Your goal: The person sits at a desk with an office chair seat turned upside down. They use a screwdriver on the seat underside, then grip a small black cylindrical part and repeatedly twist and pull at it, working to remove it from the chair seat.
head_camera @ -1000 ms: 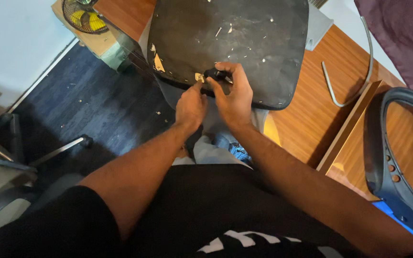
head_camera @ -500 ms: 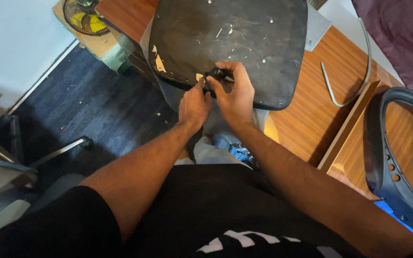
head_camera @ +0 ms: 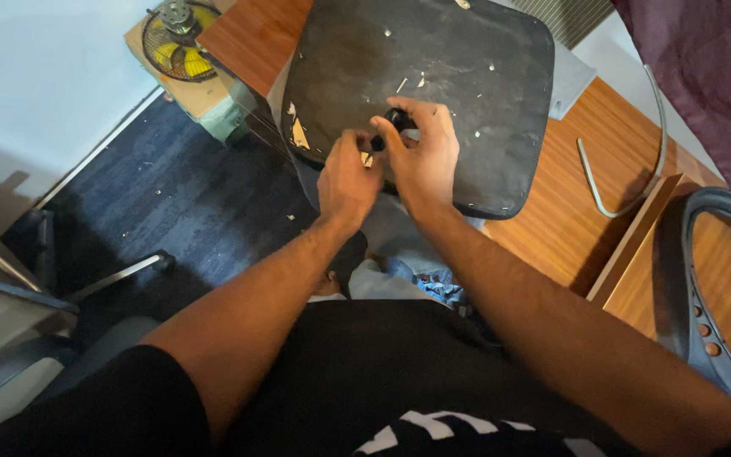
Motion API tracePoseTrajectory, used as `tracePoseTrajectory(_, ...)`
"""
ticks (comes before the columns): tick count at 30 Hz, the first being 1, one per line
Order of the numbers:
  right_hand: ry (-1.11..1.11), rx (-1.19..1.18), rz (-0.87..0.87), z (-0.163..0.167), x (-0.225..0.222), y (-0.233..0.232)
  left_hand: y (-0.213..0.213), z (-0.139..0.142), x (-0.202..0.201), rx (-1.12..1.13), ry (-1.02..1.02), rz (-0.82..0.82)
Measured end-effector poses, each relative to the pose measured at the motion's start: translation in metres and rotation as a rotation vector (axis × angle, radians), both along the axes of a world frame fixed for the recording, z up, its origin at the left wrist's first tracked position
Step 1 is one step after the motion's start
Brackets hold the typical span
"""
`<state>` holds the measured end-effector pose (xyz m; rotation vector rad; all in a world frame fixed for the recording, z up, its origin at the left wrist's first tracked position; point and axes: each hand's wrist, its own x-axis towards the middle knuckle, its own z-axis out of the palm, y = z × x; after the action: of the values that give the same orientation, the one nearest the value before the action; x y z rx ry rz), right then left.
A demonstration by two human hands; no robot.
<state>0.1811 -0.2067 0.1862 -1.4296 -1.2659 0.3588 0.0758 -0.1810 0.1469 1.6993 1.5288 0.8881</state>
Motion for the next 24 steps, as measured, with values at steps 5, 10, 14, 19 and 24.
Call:
tracePoseTrajectory(5,-0.157,0.040,0.031,0.002,0.007,-0.001,0.004,0.018,-0.002,0.133,-0.138,-0.058)
tracePoseTrajectory(10,-0.149,0.023,0.117,0.005,0.019,0.004,0.013,0.019,0.009,0.186,-0.268,-0.142)
tracePoseTrajectory(14,-0.156,-0.003,0.188,0.004,0.022,0.002,0.017,0.016,0.013,0.151,-0.203,-0.150)
tracePoseTrajectory(19,-0.105,-0.048,0.255,0.005,0.020,0.006,0.019,0.018,0.007,0.114,-0.222,-0.110)
tracePoseTrajectory(24,-0.241,0.038,0.158,0.007,0.015,0.019,0.023,0.019,0.008,0.132,-0.196,-0.048)
